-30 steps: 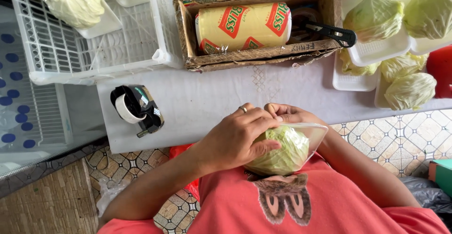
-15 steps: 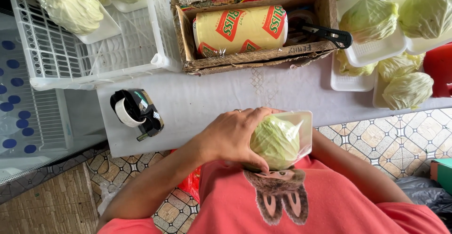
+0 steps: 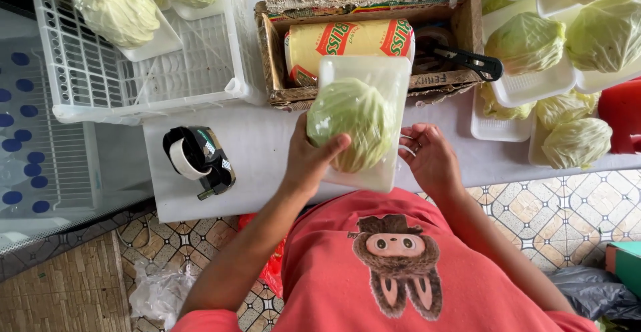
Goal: The person is packaging cabbages by placing them on foam trays, wrapping them in plastic film, and sealing the film with tape.
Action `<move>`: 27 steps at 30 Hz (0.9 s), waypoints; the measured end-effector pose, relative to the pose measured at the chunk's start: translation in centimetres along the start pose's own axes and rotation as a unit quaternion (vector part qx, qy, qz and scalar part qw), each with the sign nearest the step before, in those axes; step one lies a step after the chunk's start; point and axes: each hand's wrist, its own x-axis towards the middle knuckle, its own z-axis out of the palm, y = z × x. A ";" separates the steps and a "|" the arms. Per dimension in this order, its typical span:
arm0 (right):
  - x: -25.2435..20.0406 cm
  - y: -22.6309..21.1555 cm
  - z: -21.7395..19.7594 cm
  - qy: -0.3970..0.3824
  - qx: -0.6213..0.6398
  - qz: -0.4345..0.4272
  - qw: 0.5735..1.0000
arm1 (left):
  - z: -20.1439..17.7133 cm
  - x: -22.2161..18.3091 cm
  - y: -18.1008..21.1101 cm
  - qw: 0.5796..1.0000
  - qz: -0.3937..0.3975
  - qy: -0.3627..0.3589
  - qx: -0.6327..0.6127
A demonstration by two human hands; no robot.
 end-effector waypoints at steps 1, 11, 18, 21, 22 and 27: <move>-0.8 0.3 0.6 -0.003 -0.001 0.001 1.000 | 0.7 -0.4 0.0 1.000 0.001 0.003 -0.001; -5.2 -1.8 14.0 -0.003 0.120 -0.098 0.988 | 8.0 -2.7 -1.9 0.971 -0.058 0.115 -0.202; -4.4 -4.5 15.7 0.135 0.096 -0.098 0.981 | 7.7 -3.4 -5.6 0.973 -0.049 0.040 -0.222; -4.6 -6.9 18.4 0.196 0.134 -0.093 0.967 | 6.1 -4.6 -4.9 0.992 -0.049 -0.069 -0.098; -4.7 -7.8 18.3 0.196 0.135 -0.093 0.967 | 4.9 -4.7 -4.7 0.992 -0.049 -0.069 -0.097; -6.2 -10.4 18.4 0.144 0.061 -0.061 0.986 | -1.4 -4.2 3.2 0.769 -0.090 -0.458 0.438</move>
